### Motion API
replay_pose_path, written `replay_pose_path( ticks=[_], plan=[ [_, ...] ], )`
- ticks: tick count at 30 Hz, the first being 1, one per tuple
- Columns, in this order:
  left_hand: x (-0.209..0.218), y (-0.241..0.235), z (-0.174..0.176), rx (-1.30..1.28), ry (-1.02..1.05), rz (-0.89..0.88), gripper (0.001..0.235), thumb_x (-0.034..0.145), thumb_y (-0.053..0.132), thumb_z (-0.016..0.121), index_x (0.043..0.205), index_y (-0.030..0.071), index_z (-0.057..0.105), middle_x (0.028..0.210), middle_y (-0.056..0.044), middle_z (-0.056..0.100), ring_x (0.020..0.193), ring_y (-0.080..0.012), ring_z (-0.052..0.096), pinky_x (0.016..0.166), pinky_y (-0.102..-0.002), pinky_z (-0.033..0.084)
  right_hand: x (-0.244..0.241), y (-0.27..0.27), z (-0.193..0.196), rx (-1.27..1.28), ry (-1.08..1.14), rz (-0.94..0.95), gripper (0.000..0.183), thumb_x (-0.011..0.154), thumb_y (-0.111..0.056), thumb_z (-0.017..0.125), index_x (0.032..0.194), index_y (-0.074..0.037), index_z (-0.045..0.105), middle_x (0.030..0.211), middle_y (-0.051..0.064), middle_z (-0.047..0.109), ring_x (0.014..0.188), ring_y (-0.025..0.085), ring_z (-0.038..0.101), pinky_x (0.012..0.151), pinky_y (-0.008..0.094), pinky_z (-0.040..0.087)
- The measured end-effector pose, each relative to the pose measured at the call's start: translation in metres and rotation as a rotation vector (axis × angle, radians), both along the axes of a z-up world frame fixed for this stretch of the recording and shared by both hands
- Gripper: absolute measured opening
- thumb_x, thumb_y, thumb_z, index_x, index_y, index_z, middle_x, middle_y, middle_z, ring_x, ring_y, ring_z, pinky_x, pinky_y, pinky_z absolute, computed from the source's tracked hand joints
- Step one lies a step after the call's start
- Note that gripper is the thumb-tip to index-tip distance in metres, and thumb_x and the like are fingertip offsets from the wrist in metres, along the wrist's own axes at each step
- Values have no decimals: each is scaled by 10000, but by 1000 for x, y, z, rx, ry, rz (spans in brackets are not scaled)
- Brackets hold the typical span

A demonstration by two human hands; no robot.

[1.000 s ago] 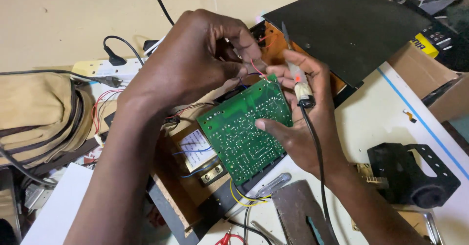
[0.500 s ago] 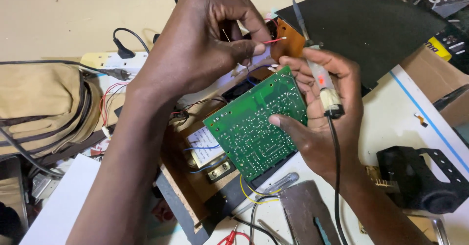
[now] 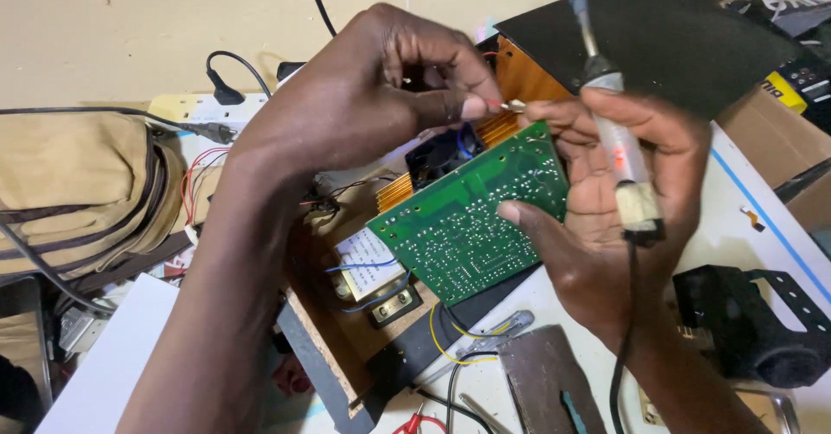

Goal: The person solders wires and components onto a green circuit board using a soldering iron and solder wire. They handle a heatsink with a fan, a transformer, and various colored wires, repeatedly flipping the board to access different sides.

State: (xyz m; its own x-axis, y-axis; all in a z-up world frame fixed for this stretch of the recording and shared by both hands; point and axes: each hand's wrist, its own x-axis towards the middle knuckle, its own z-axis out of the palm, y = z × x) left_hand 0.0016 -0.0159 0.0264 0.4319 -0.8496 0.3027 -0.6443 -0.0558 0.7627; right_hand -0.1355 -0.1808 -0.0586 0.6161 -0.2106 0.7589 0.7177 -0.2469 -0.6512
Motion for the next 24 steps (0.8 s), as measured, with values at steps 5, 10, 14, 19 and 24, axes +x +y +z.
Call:
replay_pose_path(
  ticks=[5, 10, 14, 19, 24],
  plan=[
    [-4, -4, 1, -77, -39, -50, 60, 1016, 43, 655, 1023, 67, 710, 946, -14, 755, 880, -64, 687, 750, -198, 560, -6, -8, 10, -49, 16, -47, 720, 811, 187, 706, 1367, -42, 310, 1243, 270, 507, 1228, 337, 600, 1252, 495, 545],
    [-10, -4, 3, -14, 10, -70, 90, 1020, 47, 616, 983, 92, 684, 923, 9, 731, 857, -71, 656, 737, -229, 520, -3, -20, 5, -55, 39, -16, 730, 821, 151, 738, 1386, -45, 319, 1252, 242, 486, 1231, 316, 587, 1239, 456, 516],
    [-9, -5, 1, -38, -38, -33, 132, 1030, 64, 680, 907, 106, 702, 729, 47, 640, 651, -28, 530, 560, -218, 417, 1, -18, 3, -43, 24, -18, 731, 809, 165, 730, 1391, -3, 321, 1320, 255, 473, 1307, 352, 584, 1275, 482, 533],
    [-7, -9, -1, -102, -92, 34, 92, 942, 32, 742, 884, 98, 766, 780, 29, 734, 699, -27, 637, 578, -196, 512, 3, -17, 9, -179, 102, -160, 621, 877, 21, 740, 1355, 37, 344, 1396, 355, 590, 1235, 328, 627, 1000, 337, 514],
    [-16, -17, 1, -139, -251, 23, 100, 900, 56, 731, 831, 106, 782, 746, 47, 757, 702, -7, 608, 557, -216, 492, 4, -13, 9, -14, 215, -130, 263, 1099, -112, 478, 1317, 14, 400, 1398, 387, 602, 1040, 264, 649, 885, 308, 554]
  ],
)
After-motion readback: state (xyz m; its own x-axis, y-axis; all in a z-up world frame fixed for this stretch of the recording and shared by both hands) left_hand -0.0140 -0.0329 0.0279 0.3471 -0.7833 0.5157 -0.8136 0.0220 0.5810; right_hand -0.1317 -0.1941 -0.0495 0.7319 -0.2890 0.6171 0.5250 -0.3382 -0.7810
